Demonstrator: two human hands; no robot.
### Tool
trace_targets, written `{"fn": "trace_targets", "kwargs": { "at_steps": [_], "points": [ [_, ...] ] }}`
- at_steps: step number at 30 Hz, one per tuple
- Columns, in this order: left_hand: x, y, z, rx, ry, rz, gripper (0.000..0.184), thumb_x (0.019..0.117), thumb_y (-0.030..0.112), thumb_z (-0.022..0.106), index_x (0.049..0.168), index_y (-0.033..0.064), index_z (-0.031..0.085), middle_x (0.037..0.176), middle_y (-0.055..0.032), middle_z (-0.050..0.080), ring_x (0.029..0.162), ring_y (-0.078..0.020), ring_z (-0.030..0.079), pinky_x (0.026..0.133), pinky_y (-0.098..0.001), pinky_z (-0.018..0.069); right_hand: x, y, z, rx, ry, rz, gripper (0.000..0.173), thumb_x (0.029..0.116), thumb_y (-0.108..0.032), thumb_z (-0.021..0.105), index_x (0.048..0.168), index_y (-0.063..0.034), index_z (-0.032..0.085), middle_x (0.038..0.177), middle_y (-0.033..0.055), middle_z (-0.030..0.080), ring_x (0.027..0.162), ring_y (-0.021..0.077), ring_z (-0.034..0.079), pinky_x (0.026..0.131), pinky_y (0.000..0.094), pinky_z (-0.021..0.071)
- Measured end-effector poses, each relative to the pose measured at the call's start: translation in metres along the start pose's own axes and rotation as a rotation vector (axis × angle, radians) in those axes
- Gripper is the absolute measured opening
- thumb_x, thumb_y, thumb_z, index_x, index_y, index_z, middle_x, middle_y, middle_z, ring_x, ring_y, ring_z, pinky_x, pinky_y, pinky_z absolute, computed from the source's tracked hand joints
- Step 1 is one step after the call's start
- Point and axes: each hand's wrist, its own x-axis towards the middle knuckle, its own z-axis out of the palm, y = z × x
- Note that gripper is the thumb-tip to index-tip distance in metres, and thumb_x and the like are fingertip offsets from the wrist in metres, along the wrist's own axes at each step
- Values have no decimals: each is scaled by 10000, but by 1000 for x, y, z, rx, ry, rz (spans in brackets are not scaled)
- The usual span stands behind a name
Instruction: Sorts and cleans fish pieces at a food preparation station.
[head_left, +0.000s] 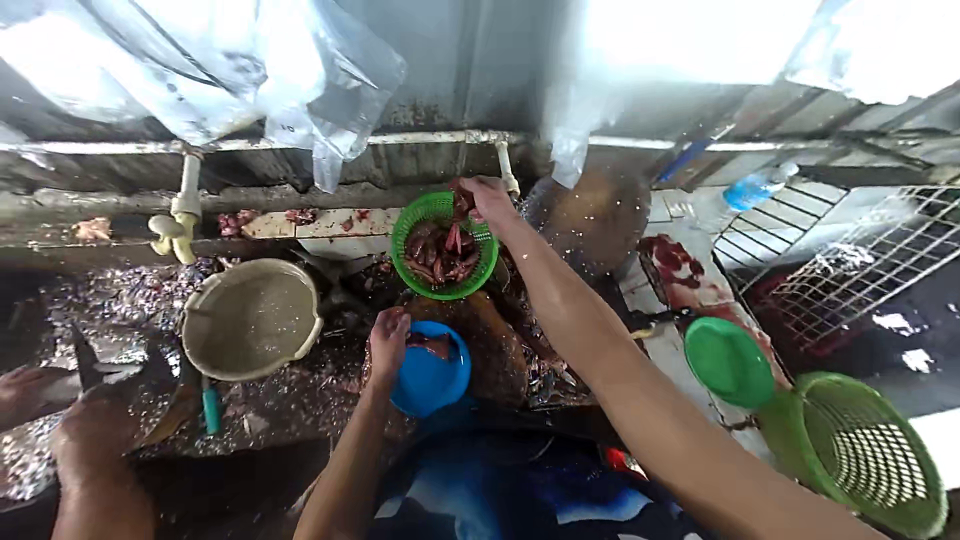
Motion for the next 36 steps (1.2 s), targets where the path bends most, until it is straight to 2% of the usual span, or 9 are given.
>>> {"fn": "trace_targets", "kwargs": {
  "at_steps": [5,9,12,14,17,21,27,32,36],
  "points": [
    [33,39,30,102,-21,184,539,969,225,705,1427,33,495,1273,-156,667,1107,-240,685,919,-446,595,-15,-53,-23,122,-142,-60,290,1061,-347,521,1074,-107,683,722,0,593,474,78,455,420,237,407],
    [77,96,65,129,13,495,885,857,315,832,1548,41,351,1513,-201,488,1369,-311,519,1108,-497,490,-46,-91,-39,207,-273,-107,289,1057,-334,492,958,-120,658,697,-12,585,475,66,455,425,226,405],
    [108,126,90,102,-60,674,805,891,273,801,1536,41,380,1472,-191,526,1336,-272,550,1102,-455,507,-68,-106,-49,233,-360,-125,315,1058,-352,459,971,-133,668,723,-13,593,491,67,454,443,224,403],
    [114,127,97,213,-104,707,411,990,248,683,1325,29,588,1117,-127,706,1010,-207,698,922,-436,587,-81,-104,-53,243,-385,-118,330,1062,-347,427,1024,-130,674,738,-13,595,494,61,450,442,215,395],
    [103,107,91,284,-253,650,278,1080,207,512,1243,0,600,875,-124,683,729,-215,681,730,-431,605,-98,-91,-60,227,-340,-66,354,1076,-338,388,1069,-136,679,760,-15,614,492,52,452,431,207,392],
    [57,58,46,372,-239,534,331,1050,152,565,1344,0,580,1056,-191,723,904,-287,728,872,-492,594,-129,-52,-57,134,-360,43,312,1051,-325,417,1027,-161,681,748,-34,596,494,36,434,430,194,368],
    [-3,-5,-33,388,-110,516,178,1018,82,585,1177,24,640,973,-116,728,870,-194,717,820,-426,600,-178,-5,-10,112,-468,102,258,1035,-239,491,1095,-82,687,780,2,655,543,54,528,462,215,445],
    [-33,-43,-85,489,-32,367,241,992,55,587,1226,30,637,1045,-130,743,951,-229,734,884,-487,598,-192,-3,-5,325,-478,53,304,1008,-288,442,1066,-148,705,773,-19,658,539,49,535,442,206,437],
    [-56,-55,-126,483,146,174,236,1008,99,593,1231,32,633,1054,-168,725,948,-282,722,876,-549,582,-182,-2,-10,302,-515,4,276,928,-326,539,1036,-143,716,778,-8,677,575,75,596,473,241,500]
  ]
}}
